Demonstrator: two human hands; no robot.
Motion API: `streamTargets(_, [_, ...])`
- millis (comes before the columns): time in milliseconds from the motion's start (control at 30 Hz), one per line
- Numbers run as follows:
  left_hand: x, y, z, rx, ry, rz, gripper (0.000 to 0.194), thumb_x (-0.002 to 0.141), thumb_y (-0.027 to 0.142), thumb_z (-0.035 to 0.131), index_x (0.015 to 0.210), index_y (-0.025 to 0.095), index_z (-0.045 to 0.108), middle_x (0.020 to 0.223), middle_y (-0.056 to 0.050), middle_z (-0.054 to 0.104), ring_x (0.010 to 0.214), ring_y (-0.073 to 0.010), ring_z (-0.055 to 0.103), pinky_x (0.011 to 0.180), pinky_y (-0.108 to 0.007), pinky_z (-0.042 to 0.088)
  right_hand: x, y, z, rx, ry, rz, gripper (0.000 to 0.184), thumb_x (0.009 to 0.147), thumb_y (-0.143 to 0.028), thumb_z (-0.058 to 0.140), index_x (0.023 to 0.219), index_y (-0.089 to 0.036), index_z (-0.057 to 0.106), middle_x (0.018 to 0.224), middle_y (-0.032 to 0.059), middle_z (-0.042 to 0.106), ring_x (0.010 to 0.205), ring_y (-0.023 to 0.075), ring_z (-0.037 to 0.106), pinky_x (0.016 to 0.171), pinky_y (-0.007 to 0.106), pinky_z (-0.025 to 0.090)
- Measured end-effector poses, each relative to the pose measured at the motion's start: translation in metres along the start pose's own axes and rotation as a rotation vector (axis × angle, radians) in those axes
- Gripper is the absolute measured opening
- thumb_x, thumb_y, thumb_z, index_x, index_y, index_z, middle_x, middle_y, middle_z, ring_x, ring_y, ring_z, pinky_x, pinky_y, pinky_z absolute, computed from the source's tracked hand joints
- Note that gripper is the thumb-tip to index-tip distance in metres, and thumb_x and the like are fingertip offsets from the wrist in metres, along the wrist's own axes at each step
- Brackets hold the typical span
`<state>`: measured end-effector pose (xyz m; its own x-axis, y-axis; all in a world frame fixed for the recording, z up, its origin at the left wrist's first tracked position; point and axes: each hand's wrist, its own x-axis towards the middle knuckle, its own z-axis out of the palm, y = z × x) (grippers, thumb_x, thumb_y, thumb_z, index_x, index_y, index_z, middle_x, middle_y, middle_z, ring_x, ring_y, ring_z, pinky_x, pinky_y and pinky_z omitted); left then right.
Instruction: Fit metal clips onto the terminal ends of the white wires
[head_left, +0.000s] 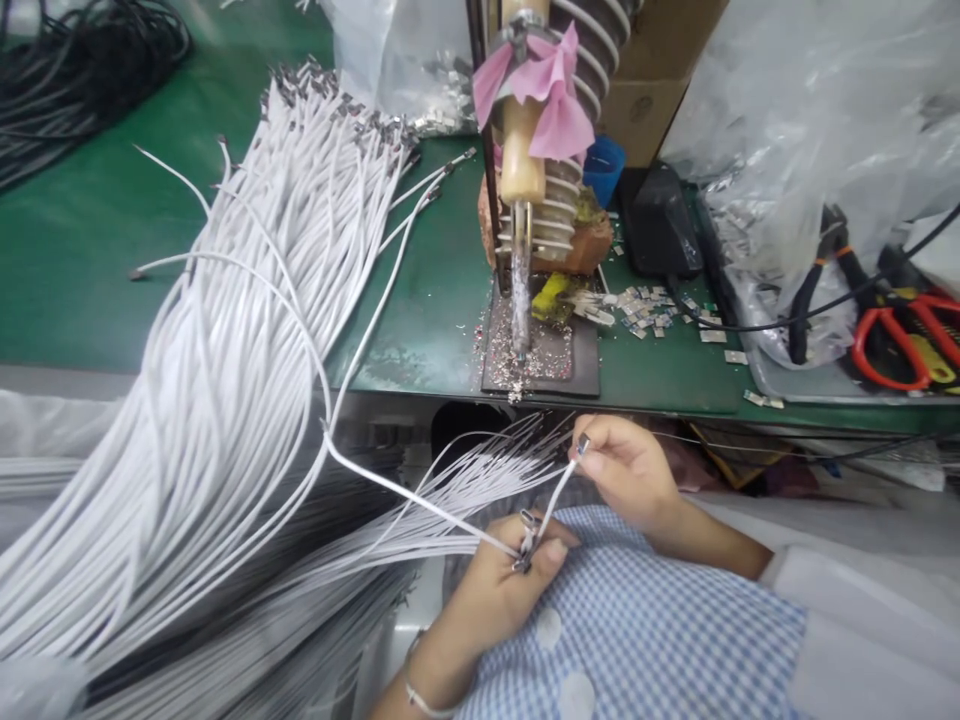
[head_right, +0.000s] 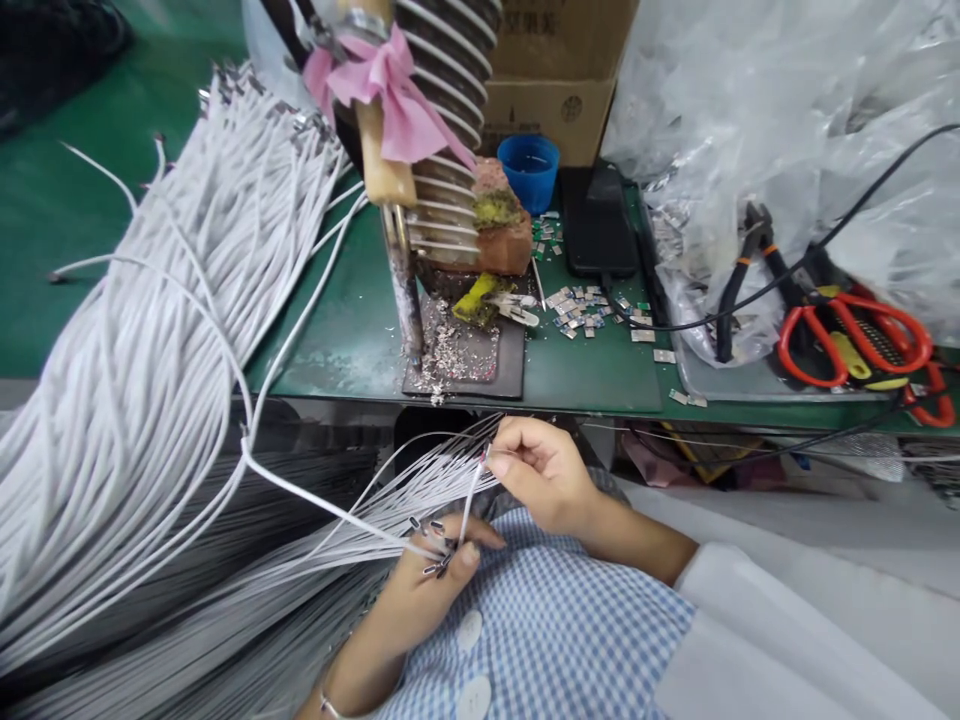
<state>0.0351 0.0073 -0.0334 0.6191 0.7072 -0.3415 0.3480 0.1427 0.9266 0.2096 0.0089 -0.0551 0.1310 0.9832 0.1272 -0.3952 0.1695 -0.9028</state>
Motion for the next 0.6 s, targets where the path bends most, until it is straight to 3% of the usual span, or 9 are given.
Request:
streamTargets(133, [0.000,0.000,-0.003,0.045,0.001,0.015,0.031,0.087,0.040,0.047,0.085,0.017,0.068,0.078,-0.007,0.068,0.076,-0.0203,0.061,0.072,-0.030,0.044,-0.002,0.002,-0.001,0.057,0.099,0.036,0.018,0.088,-0.031,0.050,0.083,-0.018,0.060,0.062,-0.0027,0.043,0.051,0.0083,0.035,0.047,0.022,0.028])
streamTargets(267, [-0.001,-0.001,-0.003,0.096,0.037,-0.042,0.036,0.089,0.041,0.042,0.083,0.017,0.068,0.077,-0.007,0.067,0.071,-0.0193,0.058,0.070,-0.030,0.043,-0.001,-0.001,-0.001,0.036,0.122,0.043,0.023,0.090,-0.036,0.047,0.088,-0.018,0.062,0.060,-0.0025,0.043,0.051,0.0091,0.037,0.049,0.023,0.030])
streamTargets(433, [-0.003,-0.005,-0.004,0.126,0.115,-0.047,0.044,0.089,0.047,0.038,0.074,0.016,0.066,0.066,-0.005,0.060,0.062,-0.0172,0.053,0.064,-0.029,0.040,0.000,-0.007,0.000,-0.005,0.119,-0.008,0.022,0.089,-0.035,0.048,0.086,-0.018,0.062,0.063,-0.0011,0.047,0.054,0.0097,0.041,0.050,0.023,0.033])
streamTargets(600, [-0.006,-0.003,-0.007,0.124,0.133,-0.043,0.043,0.088,0.048,0.039,0.072,0.017,0.065,0.063,-0.005,0.060,0.060,-0.0177,0.053,0.057,-0.027,0.038,0.002,-0.015,-0.008,-0.032,0.250,-0.095,0.031,0.091,-0.040,0.041,0.088,-0.018,0.063,0.057,-0.0004,0.048,0.051,0.0109,0.045,0.047,0.023,0.036])
